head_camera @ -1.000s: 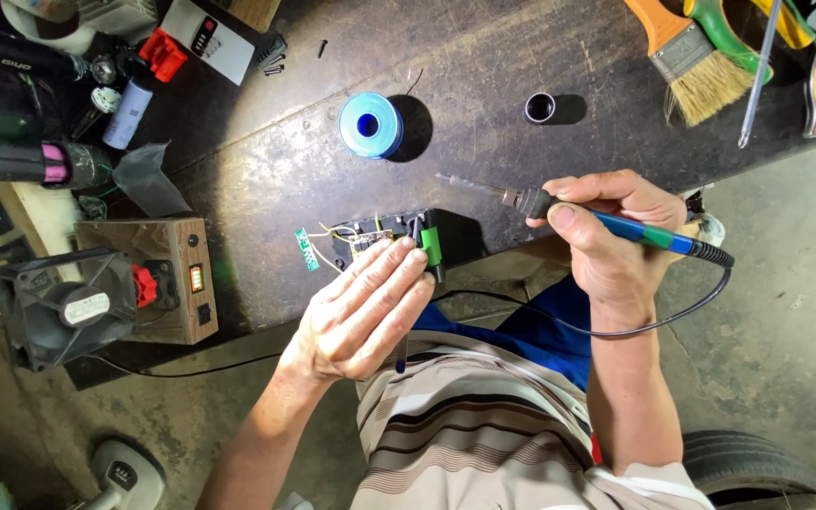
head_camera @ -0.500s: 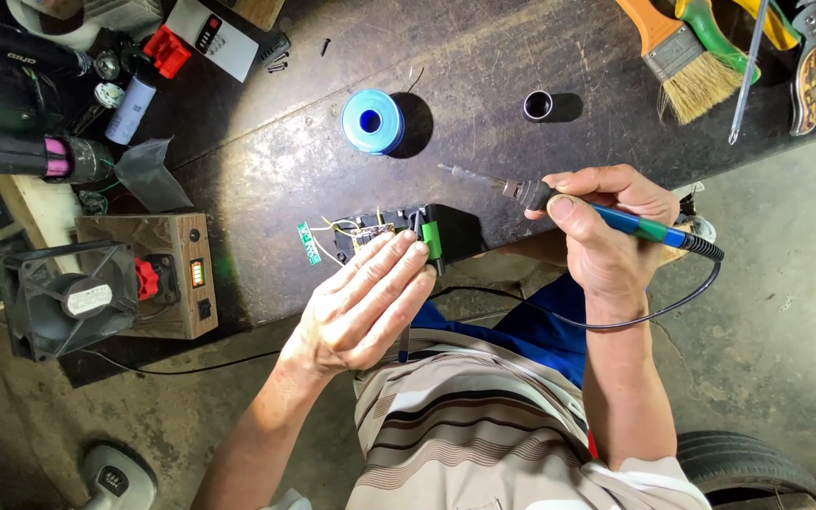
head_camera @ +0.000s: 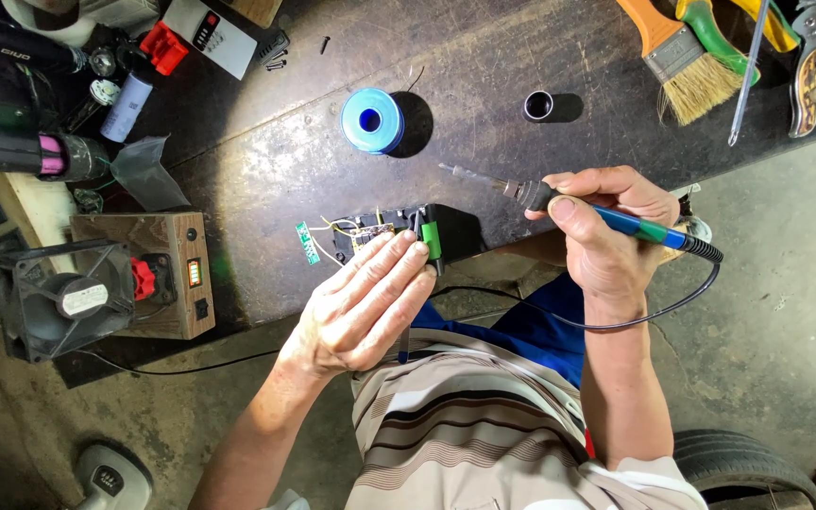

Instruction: The person holds a small electronic device with a circuit board and uses a soldering iron and tweezers to solder wires and components. They manipulate the device and wires while applying heat and solder to various connection points.

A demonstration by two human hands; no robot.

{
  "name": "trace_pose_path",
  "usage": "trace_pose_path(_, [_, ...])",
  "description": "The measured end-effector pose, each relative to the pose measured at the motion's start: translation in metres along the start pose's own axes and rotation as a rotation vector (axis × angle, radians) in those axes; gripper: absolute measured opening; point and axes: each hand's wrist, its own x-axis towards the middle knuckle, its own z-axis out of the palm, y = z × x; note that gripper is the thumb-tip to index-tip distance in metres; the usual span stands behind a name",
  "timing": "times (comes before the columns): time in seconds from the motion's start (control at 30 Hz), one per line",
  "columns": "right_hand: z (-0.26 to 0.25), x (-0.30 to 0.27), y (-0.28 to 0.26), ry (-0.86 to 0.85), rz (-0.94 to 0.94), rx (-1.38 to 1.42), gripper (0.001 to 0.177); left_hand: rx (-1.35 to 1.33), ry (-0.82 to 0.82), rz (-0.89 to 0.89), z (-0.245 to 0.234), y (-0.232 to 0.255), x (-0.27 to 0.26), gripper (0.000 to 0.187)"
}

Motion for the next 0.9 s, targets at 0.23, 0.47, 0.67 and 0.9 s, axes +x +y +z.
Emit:
trace_pose_path(0.23, [0.0000,-0.0018,-0.0006,0.005,0.008,0.002,0.017,0.015,-0.007,-0.005,0.0002,0.0005,-0.0007,0.032])
trace_pose_path(0.47, [-0.0015,-0.0014,0.0013,-0.009,-0.019,-0.007,0.017,0.014,-0.007,-0.012,-0.0008,0.0006,0.0014,0.032])
trace_pose_path(0.67, [-0.0024,-0.0016,0.0021,-0.002,-0.011,0.007,0.017,0.011,-0.011,-0.004,0.0003,0.0007,-0.0007,0.032])
trace_pose_path(0.9, [-0.0052,-0.0006,0.0055,-0.004,-0.005,0.023,0.018,0.014,-0.017,0.002,0.0007,0.0006,-0.0022,0.032])
